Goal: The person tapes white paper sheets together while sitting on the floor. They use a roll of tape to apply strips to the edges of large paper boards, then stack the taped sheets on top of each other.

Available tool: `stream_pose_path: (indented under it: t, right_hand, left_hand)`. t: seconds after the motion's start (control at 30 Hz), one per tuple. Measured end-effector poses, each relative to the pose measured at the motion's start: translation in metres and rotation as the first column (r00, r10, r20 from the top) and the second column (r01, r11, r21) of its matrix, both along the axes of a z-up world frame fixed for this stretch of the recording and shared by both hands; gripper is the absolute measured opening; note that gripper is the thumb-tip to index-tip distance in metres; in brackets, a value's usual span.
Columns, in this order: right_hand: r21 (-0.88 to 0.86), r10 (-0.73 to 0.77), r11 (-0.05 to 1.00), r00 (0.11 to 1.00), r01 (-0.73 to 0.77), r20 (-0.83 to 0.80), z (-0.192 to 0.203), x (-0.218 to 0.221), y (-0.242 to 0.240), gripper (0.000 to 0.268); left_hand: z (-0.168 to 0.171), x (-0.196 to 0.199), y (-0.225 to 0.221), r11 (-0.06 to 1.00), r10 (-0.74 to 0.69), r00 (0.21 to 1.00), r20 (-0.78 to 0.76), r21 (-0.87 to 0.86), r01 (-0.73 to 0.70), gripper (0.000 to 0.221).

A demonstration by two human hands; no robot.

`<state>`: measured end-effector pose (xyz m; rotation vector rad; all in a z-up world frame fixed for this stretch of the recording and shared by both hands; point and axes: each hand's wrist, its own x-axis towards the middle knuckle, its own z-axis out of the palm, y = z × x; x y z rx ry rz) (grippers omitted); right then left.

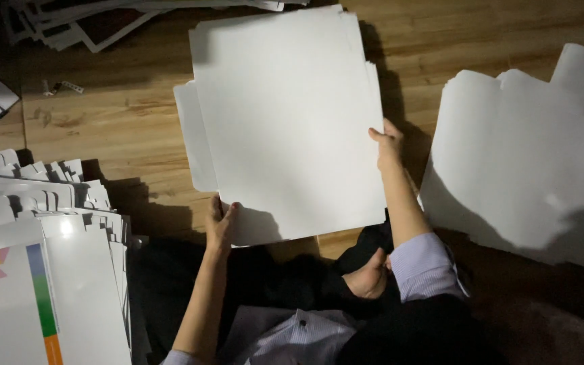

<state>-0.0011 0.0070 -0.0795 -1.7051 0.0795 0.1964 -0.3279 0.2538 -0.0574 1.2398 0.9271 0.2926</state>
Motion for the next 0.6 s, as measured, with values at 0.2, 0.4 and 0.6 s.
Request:
stream_pose_path:
  t: [0.2,0.4,0.6]
  right_hand:
    - [0.004,-0.009,1.000,1.000,0.009,0.017,0.015,0.015,0.003,0.039]
    - [-0.325,0.279,0.912,0.959,-0.250,0.046,-0.026,0.041,-0.017,0.056]
    - [-0.301,0.263,0.921,0.965,-0.247,0.013,-0.003,0.005,-0.027,0.059]
  left_hand:
    - [-0.022,0.012,0.008,0.995,0.047,0.997,0.059,-0.086,-0.042,0.041]
    - [-0.069,0.016,0.017,0.997,0.024,0.981,-0.191,0.070,-0.011,0.029]
    - [-0.064,0.016,0.013,0.989,0.108,0.979,-0.173,0.118,-0.088,0.037]
